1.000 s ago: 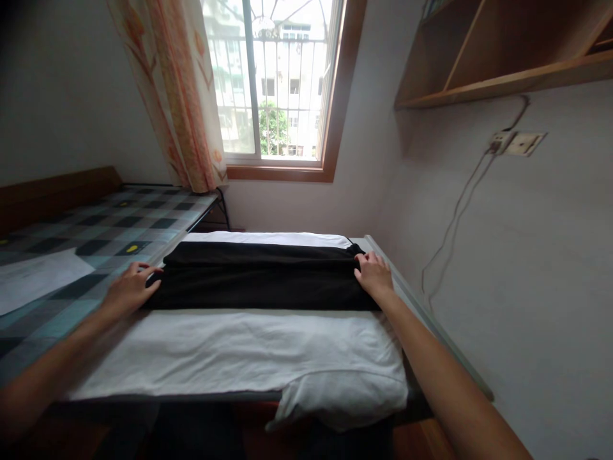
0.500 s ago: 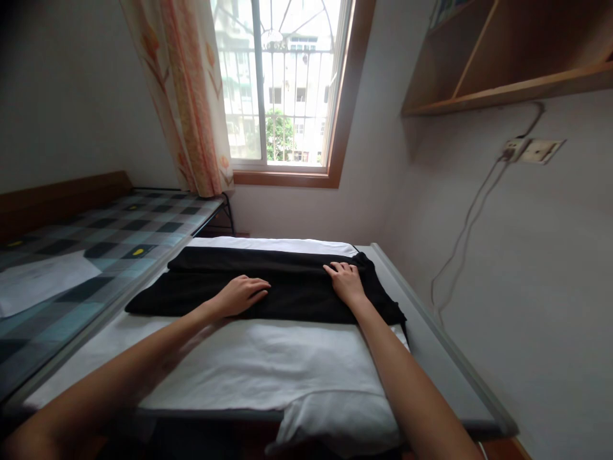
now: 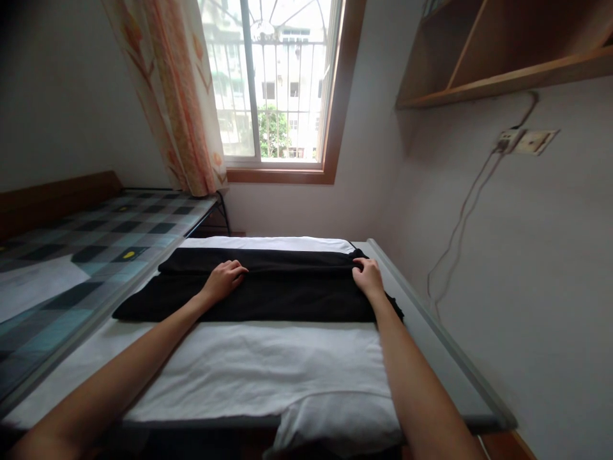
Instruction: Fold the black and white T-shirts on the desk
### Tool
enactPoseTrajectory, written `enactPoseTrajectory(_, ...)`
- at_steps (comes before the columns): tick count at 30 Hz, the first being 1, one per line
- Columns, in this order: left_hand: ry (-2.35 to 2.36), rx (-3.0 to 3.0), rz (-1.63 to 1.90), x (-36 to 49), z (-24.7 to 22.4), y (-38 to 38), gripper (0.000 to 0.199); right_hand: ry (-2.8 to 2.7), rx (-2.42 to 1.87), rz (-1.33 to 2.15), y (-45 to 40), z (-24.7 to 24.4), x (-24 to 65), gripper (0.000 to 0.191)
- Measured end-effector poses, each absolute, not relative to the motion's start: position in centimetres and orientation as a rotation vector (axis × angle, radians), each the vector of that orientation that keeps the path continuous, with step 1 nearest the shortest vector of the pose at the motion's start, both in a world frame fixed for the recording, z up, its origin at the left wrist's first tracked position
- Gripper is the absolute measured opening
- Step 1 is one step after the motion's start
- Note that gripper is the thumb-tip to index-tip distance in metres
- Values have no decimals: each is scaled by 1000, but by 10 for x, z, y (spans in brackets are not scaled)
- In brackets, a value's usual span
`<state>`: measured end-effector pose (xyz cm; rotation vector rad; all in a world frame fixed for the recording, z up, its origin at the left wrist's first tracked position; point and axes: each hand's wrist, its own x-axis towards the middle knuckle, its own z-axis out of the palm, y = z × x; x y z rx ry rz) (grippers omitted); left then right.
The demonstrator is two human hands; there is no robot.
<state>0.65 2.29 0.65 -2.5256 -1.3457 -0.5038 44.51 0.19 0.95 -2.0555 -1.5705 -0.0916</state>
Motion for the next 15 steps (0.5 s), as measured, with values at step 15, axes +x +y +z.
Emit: enactPoseTrajectory(15,-1401,-2536,-597,7,2,25,19,-1158,-1910,364,97,25,462,37)
